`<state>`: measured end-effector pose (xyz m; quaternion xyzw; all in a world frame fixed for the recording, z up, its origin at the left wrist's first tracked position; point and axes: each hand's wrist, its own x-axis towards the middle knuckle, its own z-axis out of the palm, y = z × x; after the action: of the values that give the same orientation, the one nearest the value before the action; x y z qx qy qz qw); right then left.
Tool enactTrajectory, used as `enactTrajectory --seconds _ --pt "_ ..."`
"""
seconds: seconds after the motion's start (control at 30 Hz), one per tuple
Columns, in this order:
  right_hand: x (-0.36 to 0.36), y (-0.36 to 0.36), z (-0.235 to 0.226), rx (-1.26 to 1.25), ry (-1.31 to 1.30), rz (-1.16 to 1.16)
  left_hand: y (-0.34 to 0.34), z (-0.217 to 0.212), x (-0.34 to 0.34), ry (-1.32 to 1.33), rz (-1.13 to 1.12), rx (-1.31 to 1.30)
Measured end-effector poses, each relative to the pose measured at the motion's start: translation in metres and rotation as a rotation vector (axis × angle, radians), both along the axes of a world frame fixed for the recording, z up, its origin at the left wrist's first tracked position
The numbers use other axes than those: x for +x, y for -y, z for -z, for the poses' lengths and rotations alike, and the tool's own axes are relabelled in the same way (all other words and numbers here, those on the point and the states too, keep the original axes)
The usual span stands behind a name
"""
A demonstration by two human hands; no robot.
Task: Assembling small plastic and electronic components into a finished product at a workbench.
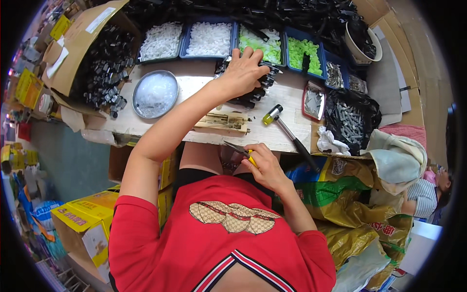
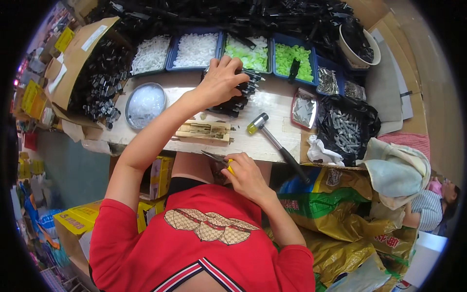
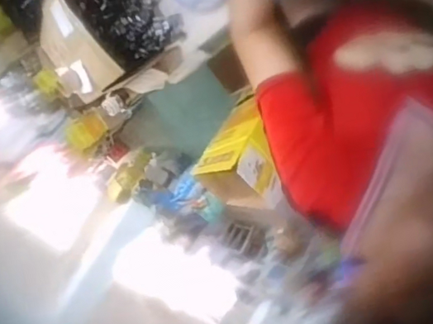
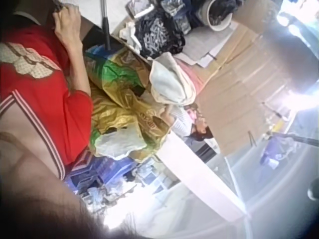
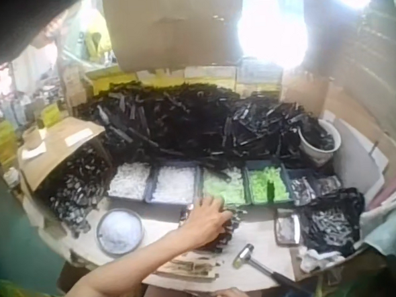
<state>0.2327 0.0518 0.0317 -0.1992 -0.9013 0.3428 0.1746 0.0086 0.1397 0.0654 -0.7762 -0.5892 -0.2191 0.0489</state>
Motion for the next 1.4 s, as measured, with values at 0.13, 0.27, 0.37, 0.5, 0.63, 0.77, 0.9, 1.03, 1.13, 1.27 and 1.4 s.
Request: enactTrajectory --seconds 0.13,0.27,0.37,0.5,0.63,0.77,0.9,1.03,1.13,1.27,1.4 --pt "-0.001 -0.003 -0.003 0.004 -0.036 0.003 0.006 0.002 -0.005 0.063 0.032 0.075" --pt "-0.005 -0.008 -0.011 0.0 -0.058 0.019 0.017 -0.002 -0.023 0.348 0.079 0.278" --pt "-0.01 -0.012 -0.014 -0.017 -0.086 0.075 0.042 -0.011 -0.033 0.808 -0.064 0.231" --pt "-0.018 -0.02 -0.022 -0.05 -0.176 0.144 0.091 -0.02 -0.021 1.599 0.13 0.004" --pt "-0.03 -0.027 -0.027 -0.012 -0.167 0.158 0.13 -0.002 0.001 1.572 -0.093 -0.31" --pt "-0.038 -0.023 -0.034 0.035 -0.103 0.105 0.148 0.007 0.008 1.372 -0.16 -0.279" --pt "-0.041 -0.021 -0.033 0.072 -0.075 0.061 0.154 0.008 0.011 1.043 -0.225 -0.112" --pt "-0.041 -0.017 -0.032 0.052 -0.008 0.033 0.156 0.011 0.013 0.807 -0.271 -0.019" --pt "-0.037 -0.021 -0.025 0.064 0.06 -0.036 0.162 0.006 0.005 1.205 -0.235 -0.298" --pt "-0.042 -0.016 -0.023 0.114 -0.007 -0.143 0.18 0.017 -0.022 2.047 0.106 -0.86" --pt "-0.056 -0.006 -0.02 0.108 0.033 -0.194 0.2 0.027 -0.029 2.123 0.081 -0.824"
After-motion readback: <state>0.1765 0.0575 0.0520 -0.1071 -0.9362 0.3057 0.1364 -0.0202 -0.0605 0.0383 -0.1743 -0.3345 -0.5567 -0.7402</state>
